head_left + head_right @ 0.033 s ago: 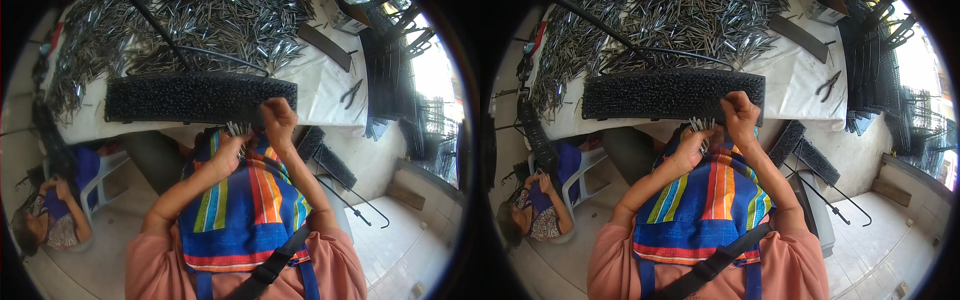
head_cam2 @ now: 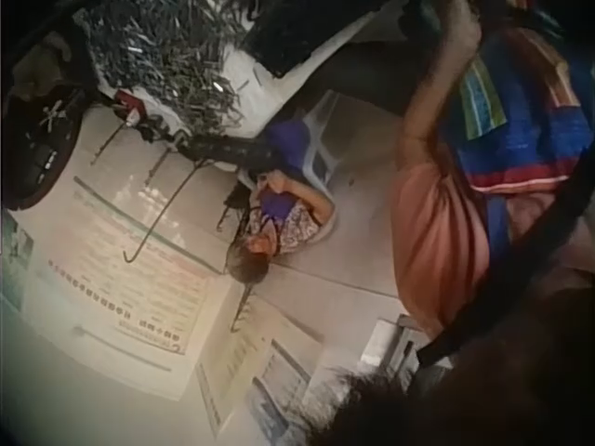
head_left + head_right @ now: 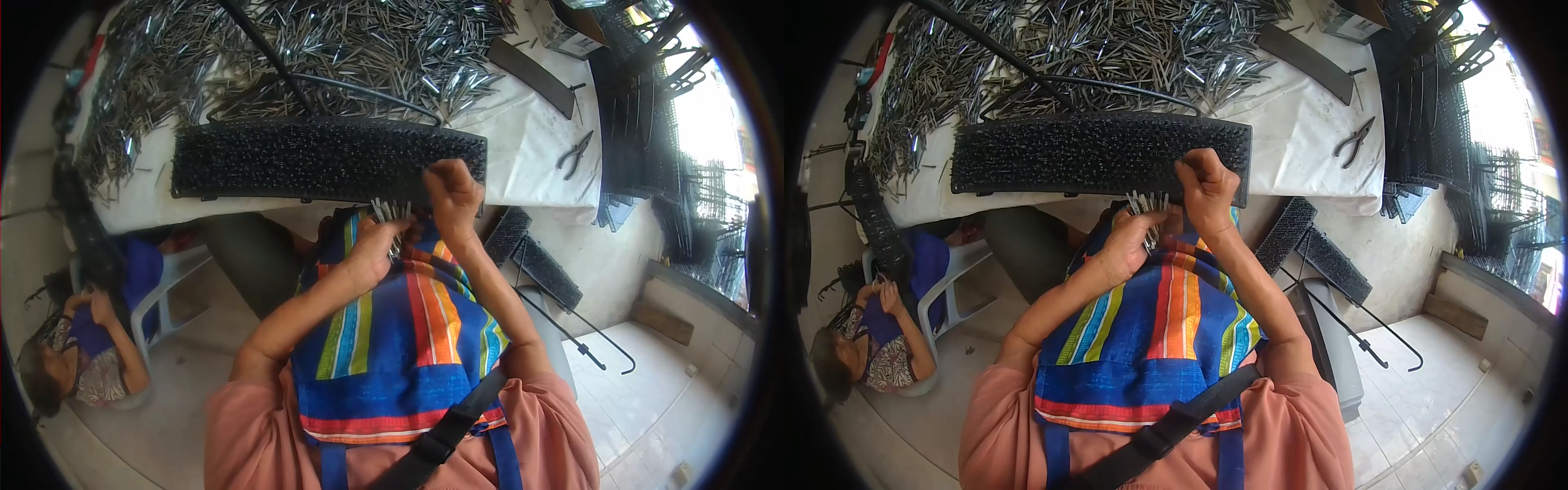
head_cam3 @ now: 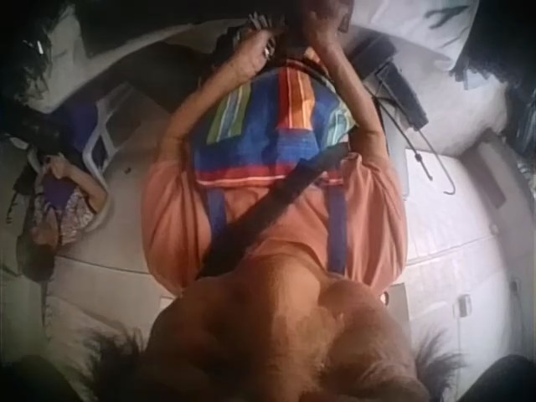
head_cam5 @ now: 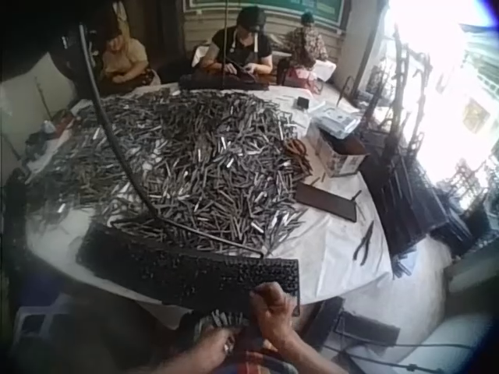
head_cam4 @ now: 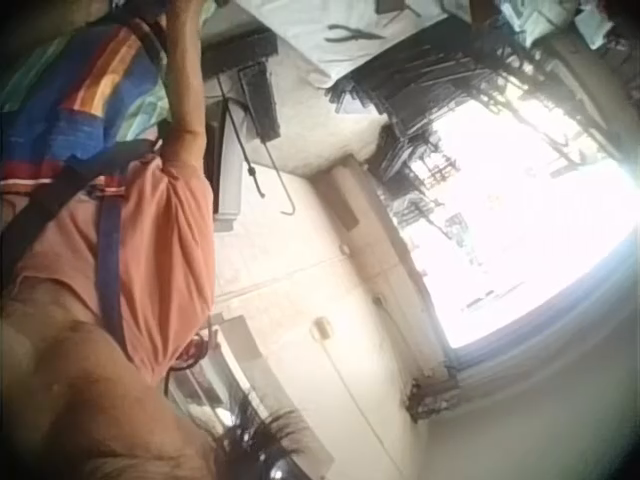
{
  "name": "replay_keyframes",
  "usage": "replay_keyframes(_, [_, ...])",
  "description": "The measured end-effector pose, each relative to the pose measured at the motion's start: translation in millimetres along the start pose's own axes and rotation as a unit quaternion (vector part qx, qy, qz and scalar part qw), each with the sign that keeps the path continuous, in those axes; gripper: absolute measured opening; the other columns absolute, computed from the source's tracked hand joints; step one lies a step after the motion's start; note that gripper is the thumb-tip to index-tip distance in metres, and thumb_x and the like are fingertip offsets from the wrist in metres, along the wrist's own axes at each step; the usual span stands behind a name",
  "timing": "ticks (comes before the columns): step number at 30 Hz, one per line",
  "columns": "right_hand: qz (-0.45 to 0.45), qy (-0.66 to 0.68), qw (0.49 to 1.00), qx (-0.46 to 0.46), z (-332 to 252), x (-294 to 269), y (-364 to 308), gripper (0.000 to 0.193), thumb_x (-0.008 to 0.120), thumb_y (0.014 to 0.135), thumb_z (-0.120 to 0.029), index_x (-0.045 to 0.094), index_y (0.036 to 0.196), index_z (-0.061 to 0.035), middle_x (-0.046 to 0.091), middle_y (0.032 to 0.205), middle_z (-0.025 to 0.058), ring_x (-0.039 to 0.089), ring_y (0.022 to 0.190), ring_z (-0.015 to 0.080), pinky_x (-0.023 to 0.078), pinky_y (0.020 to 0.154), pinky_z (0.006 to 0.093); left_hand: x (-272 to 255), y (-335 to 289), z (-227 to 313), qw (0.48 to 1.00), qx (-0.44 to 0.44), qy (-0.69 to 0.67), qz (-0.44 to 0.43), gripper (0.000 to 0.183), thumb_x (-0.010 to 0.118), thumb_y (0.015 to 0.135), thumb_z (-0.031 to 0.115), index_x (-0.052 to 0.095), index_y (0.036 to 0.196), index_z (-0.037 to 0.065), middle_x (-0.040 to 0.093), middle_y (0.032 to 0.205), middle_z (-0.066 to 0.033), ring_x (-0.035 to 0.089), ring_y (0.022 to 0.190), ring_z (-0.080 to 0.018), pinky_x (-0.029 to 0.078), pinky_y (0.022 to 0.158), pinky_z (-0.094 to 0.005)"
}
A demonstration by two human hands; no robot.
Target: The person assembles small metal parts into a holder strip by hand.
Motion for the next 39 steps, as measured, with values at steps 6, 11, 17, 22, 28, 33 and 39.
replay_keyframes(6, [-0.041,-0.241,0.949,-0.198,-32,26,-3,0.008,0.070,0.078,-0.005,0.068,0.086,-0.0073,0.064,0.081,0.0070,0.064,0.066,0.0251,0.049,0.057,0.0336,-12,-1,1,1.000,-0.004,0.011,0.019,0.015,0.065,0.082,-0.001,0.067,0.095,0.003,0.069,0.084,-0.0075,0.065,0.070,-0.0170,0.050,0.058,-0.0278])
replay_keyframes(11, [-0.064,-0.289,0.927,-0.232,-46,27,-7,0.011,0.070,0.078,-0.009,0.070,0.089,-0.0097,0.063,0.083,0.0065,0.064,0.069,0.0291,0.050,0.058,0.0368,-13,6,-3,0.998,-0.013,-0.056,-0.002,0.012,0.062,0.084,0.001,0.066,0.095,0.004,0.068,0.083,-0.0074,0.064,0.067,-0.0167,0.048,0.053,-0.0274])
replay_keyframes(17, [-0.084,-0.300,0.923,-0.226,-38,26,-8,0.014,0.068,0.079,-0.006,0.069,0.092,-0.0102,0.061,0.080,0.0069,0.063,0.067,0.0294,0.049,0.057,0.0373,-11,8,-6,0.996,-0.042,-0.082,-0.004,0.012,0.060,0.086,0.003,0.064,0.096,0.005,0.066,0.082,-0.0068,0.062,0.066,-0.0168,0.048,0.051,-0.0274])
replay_keyframes(22, [-0.060,-0.286,0.924,-0.247,-37,28,-5,0.011,0.068,0.077,-0.003,0.065,0.086,-0.0081,0.059,0.078,0.0079,0.063,0.066,0.0306,0.049,0.056,0.0380,-9,7,-6,0.996,-0.045,-0.081,-0.006,0.011,0.060,0.086,0.003,0.063,0.096,0.006,0.066,0.080,-0.0065,0.062,0.065,-0.0169,0.048,0.050,-0.0281])
replay_keyframes(28, [-0.141,-0.352,0.875,-0.300,-43,42,-11,0.012,0.068,0.076,-0.003,0.067,0.088,-0.0065,0.061,0.080,0.0087,0.064,0.068,0.0302,0.050,0.056,0.0364,-9,7,-5,0.996,-0.036,-0.082,-0.025,0.010,0.061,0.086,0.004,0.063,0.095,0.006,0.065,0.079,-0.0059,0.063,0.065,-0.0170,0.048,0.050,-0.0285])
replay_keyframes(33, [-0.158,-0.192,0.960,-0.126,-22,21,-10,0.012,0.069,0.077,-0.006,0.066,0.088,-0.0044,0.064,0.074,0.0068,0.064,0.061,0.0184,0.049,0.054,0.0315,-3,4,-4,0.991,-0.048,-0.118,-0.029,0.013,0.060,0.086,0.004,0.063,0.099,0.005,0.067,0.084,-0.0074,0.064,0.067,-0.0177,0.051,0.055,-0.0298])
replay_keyframes(39, [-0.128,0.005,0.983,0.128,20,12,-19,0.005,0.067,0.082,-0.001,0.063,0.085,-0.0003,0.063,0.067,0.0028,0.056,0.061,0.0035,0.045,0.053,0.0222,-1,-3,1,0.996,-0.041,-0.075,0.002,0.014,0.064,0.086,0.005,0.066,0.100,0.005,0.069,0.085,-0.0065,0.066,0.070,-0.0167,0.051,0.057,-0.0293])
Point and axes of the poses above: each hand's wrist, its own y-axis towards the middle knuckle, its own x-axis out of the palm, z = x × y, the point moved 8 cm from there along y, towards the middle knuckle
